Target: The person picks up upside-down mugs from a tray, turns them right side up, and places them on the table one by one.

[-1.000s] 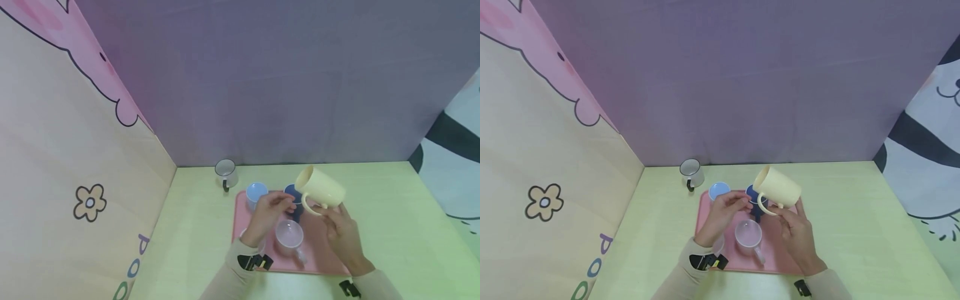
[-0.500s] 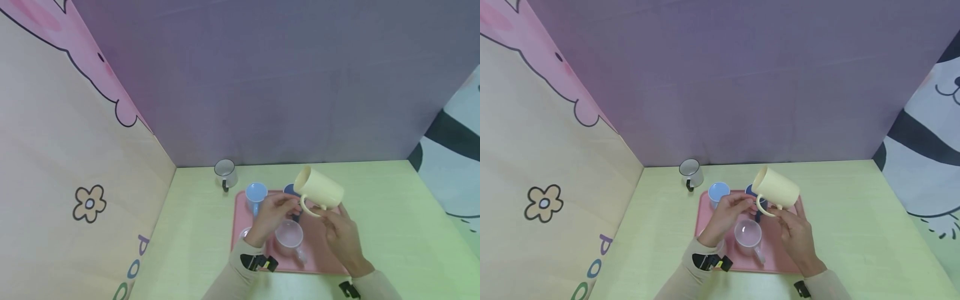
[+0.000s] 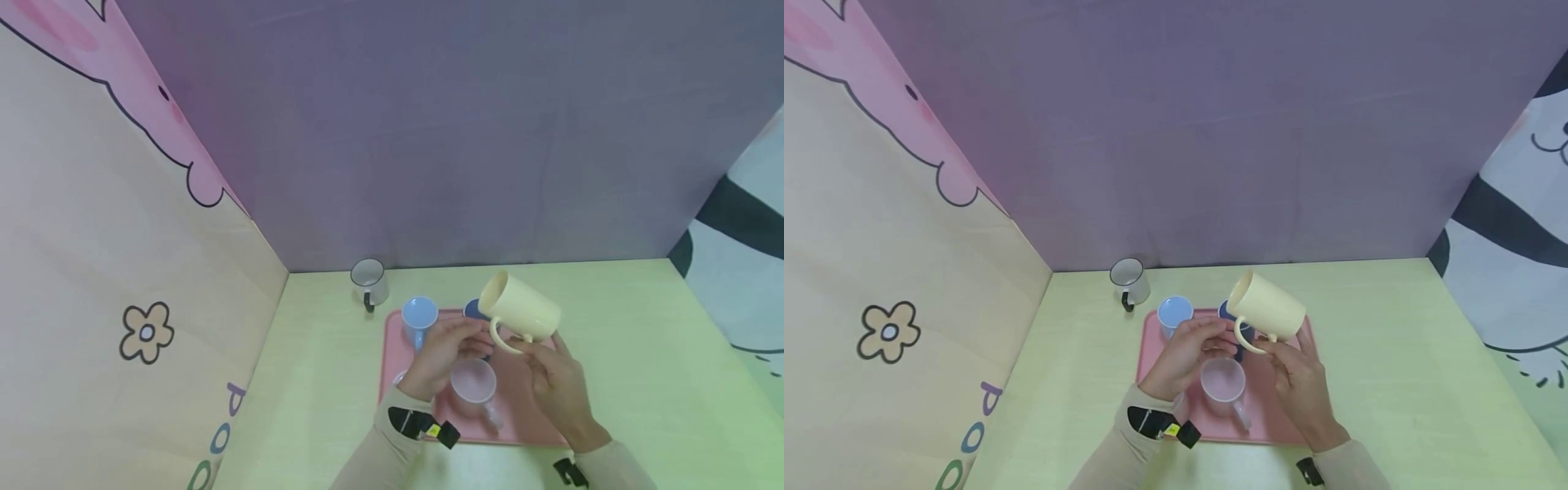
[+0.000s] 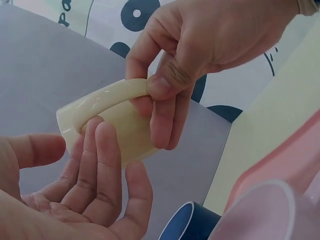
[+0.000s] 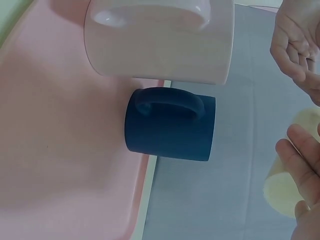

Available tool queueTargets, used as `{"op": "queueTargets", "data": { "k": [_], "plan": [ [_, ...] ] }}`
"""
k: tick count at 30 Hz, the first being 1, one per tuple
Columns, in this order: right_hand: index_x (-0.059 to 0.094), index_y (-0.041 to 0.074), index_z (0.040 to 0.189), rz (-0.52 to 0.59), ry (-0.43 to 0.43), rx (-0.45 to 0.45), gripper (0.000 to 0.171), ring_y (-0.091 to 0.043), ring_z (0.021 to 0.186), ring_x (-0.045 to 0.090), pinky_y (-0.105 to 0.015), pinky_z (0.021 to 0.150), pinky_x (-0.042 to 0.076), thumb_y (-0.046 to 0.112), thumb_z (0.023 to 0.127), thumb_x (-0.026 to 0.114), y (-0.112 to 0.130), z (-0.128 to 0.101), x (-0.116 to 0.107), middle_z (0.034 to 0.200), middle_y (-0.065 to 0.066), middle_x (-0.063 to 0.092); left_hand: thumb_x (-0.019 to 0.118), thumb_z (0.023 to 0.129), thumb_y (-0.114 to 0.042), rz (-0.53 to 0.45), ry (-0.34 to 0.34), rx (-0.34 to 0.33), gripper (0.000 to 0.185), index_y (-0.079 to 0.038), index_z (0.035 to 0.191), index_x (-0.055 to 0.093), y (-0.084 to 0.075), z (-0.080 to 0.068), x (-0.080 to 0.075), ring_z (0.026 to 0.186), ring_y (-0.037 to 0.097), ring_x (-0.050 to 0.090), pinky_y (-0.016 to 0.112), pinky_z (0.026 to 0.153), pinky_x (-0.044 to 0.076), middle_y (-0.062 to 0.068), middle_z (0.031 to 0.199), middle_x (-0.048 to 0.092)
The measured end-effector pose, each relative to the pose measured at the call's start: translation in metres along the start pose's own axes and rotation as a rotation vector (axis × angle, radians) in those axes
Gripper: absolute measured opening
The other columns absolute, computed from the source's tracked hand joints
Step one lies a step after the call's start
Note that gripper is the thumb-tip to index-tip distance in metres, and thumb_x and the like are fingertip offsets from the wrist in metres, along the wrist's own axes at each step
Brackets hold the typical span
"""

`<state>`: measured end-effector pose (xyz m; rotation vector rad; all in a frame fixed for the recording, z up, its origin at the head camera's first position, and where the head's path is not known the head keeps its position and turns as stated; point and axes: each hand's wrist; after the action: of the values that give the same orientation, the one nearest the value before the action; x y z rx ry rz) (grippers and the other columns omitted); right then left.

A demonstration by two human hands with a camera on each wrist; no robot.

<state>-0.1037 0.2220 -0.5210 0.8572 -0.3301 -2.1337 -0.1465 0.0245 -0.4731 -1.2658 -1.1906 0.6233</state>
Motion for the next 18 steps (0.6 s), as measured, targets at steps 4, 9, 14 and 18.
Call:
{"op": "queueTargets", "data": {
  "k": [4, 9, 14, 18],
  "plan": [
    [0.076, 0.002, 0.099, -0.004, -0.015, -0.013, 0.033, -0.013, 0.116, 0.066, -0.024, 0.122, 0.032, -0.020, 0.074, 0.070, 0.0012, 0.0011, 0.0008, 0.096, -0.017, 0.078, 0.064, 0.100, -0.018, -0.037, 0.004, -0.026, 0.030, 0.006, 0.116, 0.071, 0.0008, -0.0002, 0.0007, 0.079, 0.012, 0.072, 0.031, 0.083, 0.062, 0.003, 0.086, 0.075],
    [0.076, 0.002, 0.099, -0.004, -0.026, -0.049, 0.038, -0.030, 0.078, 0.075, -0.018, 0.102, 0.051, -0.023, 0.072, 0.069, 0.0022, 0.0038, 0.0018, 0.102, -0.020, 0.077, 0.065, 0.099, -0.020, -0.050, 0.020, -0.043, 0.034, 0.007, 0.120, 0.068, 0.0027, -0.0007, 0.0030, 0.079, 0.011, 0.072, 0.029, 0.082, 0.061, 0.001, 0.088, 0.076],
    [0.077, 0.003, 0.100, -0.014, -0.008, -0.055, 0.043, -0.020, 0.068, 0.068, -0.015, 0.062, 0.057, -0.025, 0.070, 0.067, 0.0012, 0.0019, 0.0014, 0.117, -0.025, 0.068, 0.065, 0.099, -0.021, -0.120, 0.064, -0.053, 0.044, 0.012, 0.128, 0.061, 0.0044, -0.0008, 0.0054, 0.077, 0.009, 0.069, 0.023, 0.078, 0.060, 0.001, 0.092, 0.075],
    [0.077, 0.005, 0.104, 0.011, -0.011, -0.037, 0.045, -0.021, 0.073, 0.068, -0.012, 0.062, 0.055, -0.025, 0.072, 0.067, 0.0005, 0.0002, 0.0033, 0.123, -0.028, 0.066, 0.063, 0.101, -0.022, -0.184, 0.103, -0.072, 0.042, 0.010, 0.128, 0.061, 0.0048, -0.0020, 0.0063, 0.074, 0.007, 0.067, 0.020, 0.072, 0.058, 0.000, 0.088, 0.074]
  ]
}}
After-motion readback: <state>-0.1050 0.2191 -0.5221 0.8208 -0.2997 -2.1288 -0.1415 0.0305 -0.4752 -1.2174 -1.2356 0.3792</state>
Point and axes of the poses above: each hand's wrist, its own z-axis towards the middle knuckle, its own x-axis out of the palm, y = z × x
